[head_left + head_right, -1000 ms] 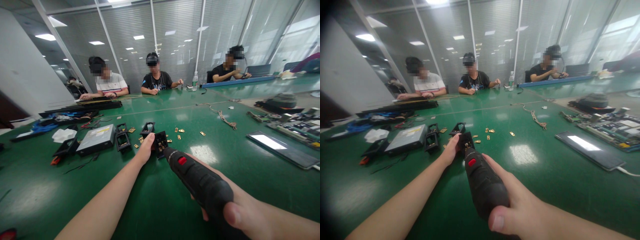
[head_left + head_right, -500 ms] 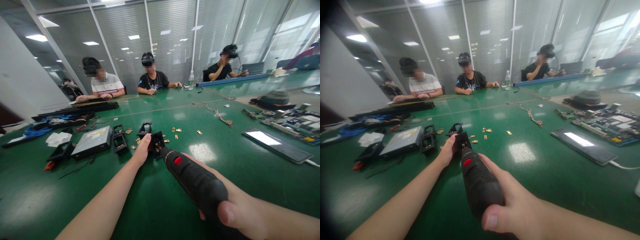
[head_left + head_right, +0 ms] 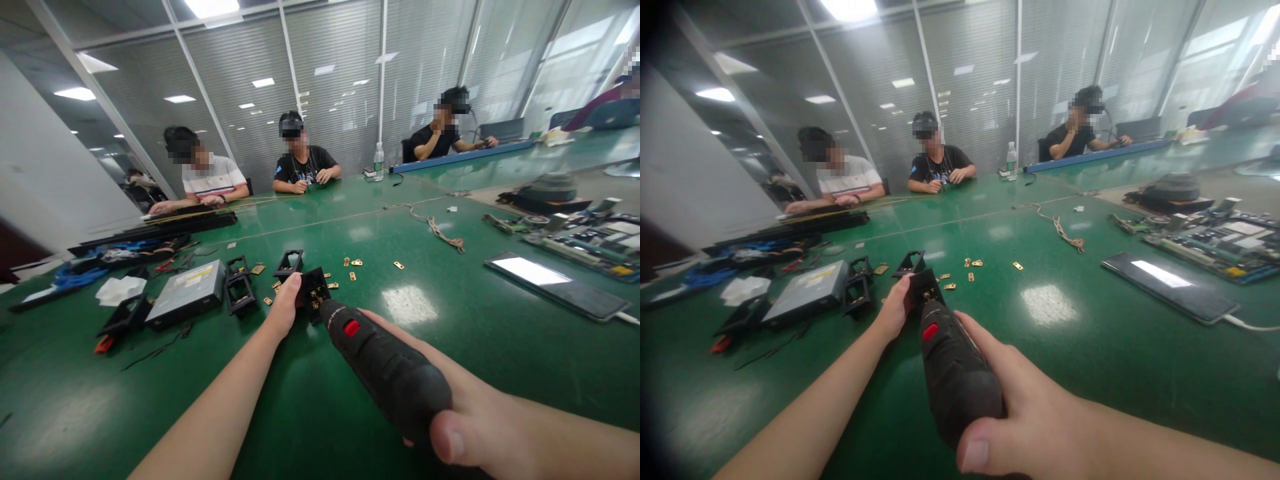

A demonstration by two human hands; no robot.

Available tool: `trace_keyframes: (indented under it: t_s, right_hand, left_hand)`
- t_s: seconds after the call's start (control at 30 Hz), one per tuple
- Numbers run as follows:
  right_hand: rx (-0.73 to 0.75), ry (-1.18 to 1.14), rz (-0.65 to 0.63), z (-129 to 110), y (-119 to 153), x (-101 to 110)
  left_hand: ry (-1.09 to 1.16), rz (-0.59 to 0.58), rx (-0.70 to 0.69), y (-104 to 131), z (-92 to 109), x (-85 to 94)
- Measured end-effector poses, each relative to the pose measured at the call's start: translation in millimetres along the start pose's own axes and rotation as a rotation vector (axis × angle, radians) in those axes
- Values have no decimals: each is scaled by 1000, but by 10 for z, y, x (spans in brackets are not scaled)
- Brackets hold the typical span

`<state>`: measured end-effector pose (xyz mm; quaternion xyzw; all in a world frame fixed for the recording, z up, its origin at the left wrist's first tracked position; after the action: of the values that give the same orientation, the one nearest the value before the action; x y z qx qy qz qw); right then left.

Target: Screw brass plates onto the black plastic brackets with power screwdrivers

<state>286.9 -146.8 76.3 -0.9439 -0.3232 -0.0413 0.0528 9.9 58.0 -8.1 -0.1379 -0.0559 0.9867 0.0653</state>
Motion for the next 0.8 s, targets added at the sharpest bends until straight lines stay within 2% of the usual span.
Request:
trace_keyframes:
  t_s: [0.17, 0.37, 0.43, 0.47, 0.53, 0.63, 0.73, 0.8]
  right_hand:
    - [7, 6, -25, -50, -28, -48]
    - [-70, 61, -42, 186, -33, -9]
    - [-62, 54, 1, 197, -82, 5]
    - [-75, 40, -41, 179, -108, -25]
    - [-141, 26, -57, 111, -148, -55]
    - [-203, 52, -5, -22, -157, -56]
    - [-348, 38, 26, 0, -124, -54]
    - [-383, 35, 27, 43, -124, -52]
  left_hand:
    - [-6, -6, 4, 1, 0, -5]
    - [-25, -3, 3, -7, -4, 26]
    - [-21, 1, 3, -3, -4, 33]
    - [-18, 1, 4, -1, -5, 34]
    - [-16, 1, 3, 4, -6, 38]
    - [-22, -15, 4, 9, -7, 35]
    - [-30, -9, 4, 10, -1, 32]
    - [-40, 1, -7, 9, 10, 31]
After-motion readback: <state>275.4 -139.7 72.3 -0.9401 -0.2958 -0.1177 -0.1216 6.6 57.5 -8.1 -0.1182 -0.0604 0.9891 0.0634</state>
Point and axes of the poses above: each hand's wrist, its own y-axis away from the middle knuckle, its own x-axis out of the back of the hand, z = x × y, the point moved 5 cm from there along -y, towards the middle knuckle, and after that the axes turned 13 degrees about y, right-handed, at the moved point
